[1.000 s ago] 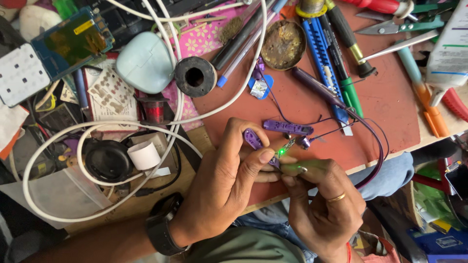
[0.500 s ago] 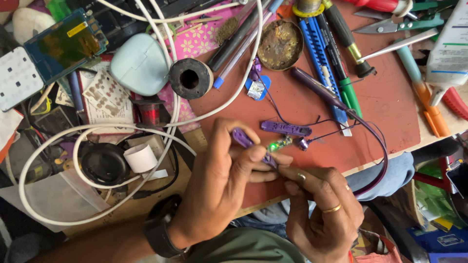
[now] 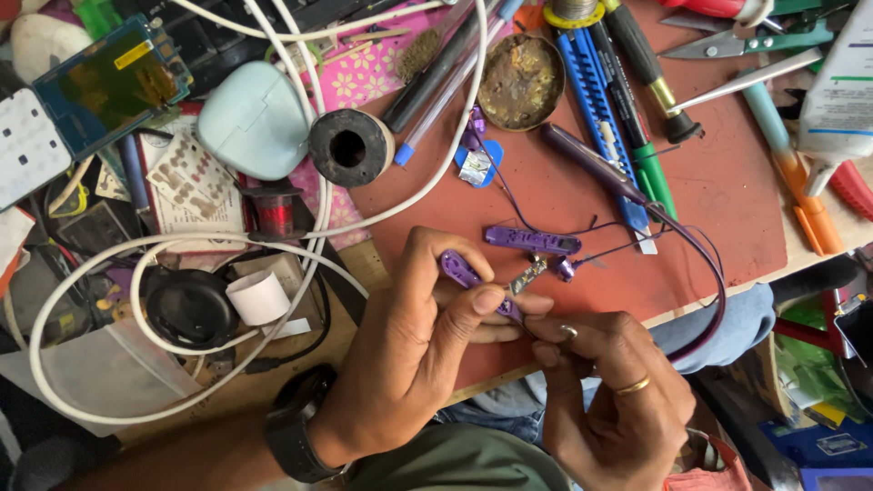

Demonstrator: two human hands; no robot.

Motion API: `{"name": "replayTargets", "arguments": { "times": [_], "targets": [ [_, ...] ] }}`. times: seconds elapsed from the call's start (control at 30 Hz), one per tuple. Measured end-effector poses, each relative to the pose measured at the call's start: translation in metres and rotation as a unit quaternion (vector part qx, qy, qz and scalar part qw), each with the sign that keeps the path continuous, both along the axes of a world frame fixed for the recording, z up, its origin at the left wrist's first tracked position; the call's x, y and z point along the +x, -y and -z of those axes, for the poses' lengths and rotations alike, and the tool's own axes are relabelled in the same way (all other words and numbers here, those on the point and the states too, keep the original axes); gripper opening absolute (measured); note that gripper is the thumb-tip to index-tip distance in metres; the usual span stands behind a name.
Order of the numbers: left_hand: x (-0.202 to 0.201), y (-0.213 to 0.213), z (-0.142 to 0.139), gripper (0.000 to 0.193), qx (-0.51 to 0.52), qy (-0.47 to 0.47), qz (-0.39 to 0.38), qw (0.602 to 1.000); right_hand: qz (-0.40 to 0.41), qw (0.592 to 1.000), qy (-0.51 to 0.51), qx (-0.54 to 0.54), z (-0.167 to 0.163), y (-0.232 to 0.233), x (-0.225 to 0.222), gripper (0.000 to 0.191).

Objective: The person repairs a purple neckband earphone at a cluttered workbench, holding the small circuit board and using a soldering iron and tweezers to work on its components. A green indicator light repeatedly illuminates as they test the board, and they continue manipulating the wires and board throughout the clip.

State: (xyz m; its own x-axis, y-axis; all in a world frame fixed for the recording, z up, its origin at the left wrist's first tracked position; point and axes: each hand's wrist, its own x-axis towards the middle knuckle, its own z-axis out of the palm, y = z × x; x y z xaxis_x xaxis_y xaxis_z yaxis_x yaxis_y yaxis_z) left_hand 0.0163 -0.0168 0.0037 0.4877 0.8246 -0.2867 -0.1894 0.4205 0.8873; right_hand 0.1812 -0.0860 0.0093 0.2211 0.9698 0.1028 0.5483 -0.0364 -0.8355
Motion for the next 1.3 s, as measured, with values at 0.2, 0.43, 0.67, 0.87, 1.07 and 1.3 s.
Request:
{"name": "replayTargets", "arguments": {
  "times": [0.2,0.43,0.67,0.87,1.07,1.3],
  "targets": [
    [-0.004,-0.002,0.002,0.021,0.031,0.004,0.028,0.999,0.003,1.000,-0.021,0.008,0.001,-0.002,0.002,0.025],
    [-0.004,-0.003,0.000,0.021,-0.019,0.055,0.027,0.998,-0.003,0.999,-0.041,0.032,0.004,-0.001,0.002,0.022],
    [-0.005,-0.007,-0.002,0.020,-0.039,0.082,0.030,0.995,-0.015,0.996,-0.062,0.060,0.006,-0.010,0.002,0.021],
    [-0.005,-0.007,-0.003,0.019,-0.020,0.068,0.037,0.997,-0.020,0.998,-0.008,0.057,0.004,-0.010,0.000,0.019],
    [-0.003,-0.004,-0.001,0.018,-0.023,0.049,0.025,0.998,-0.026,0.997,-0.008,0.078,0.009,-0.009,0.001,0.023],
    [0.000,0.001,0.003,0.019,-0.019,0.019,0.012,1.000,-0.044,0.995,0.010,0.088,0.006,-0.008,0.002,0.024]
  ]
}}
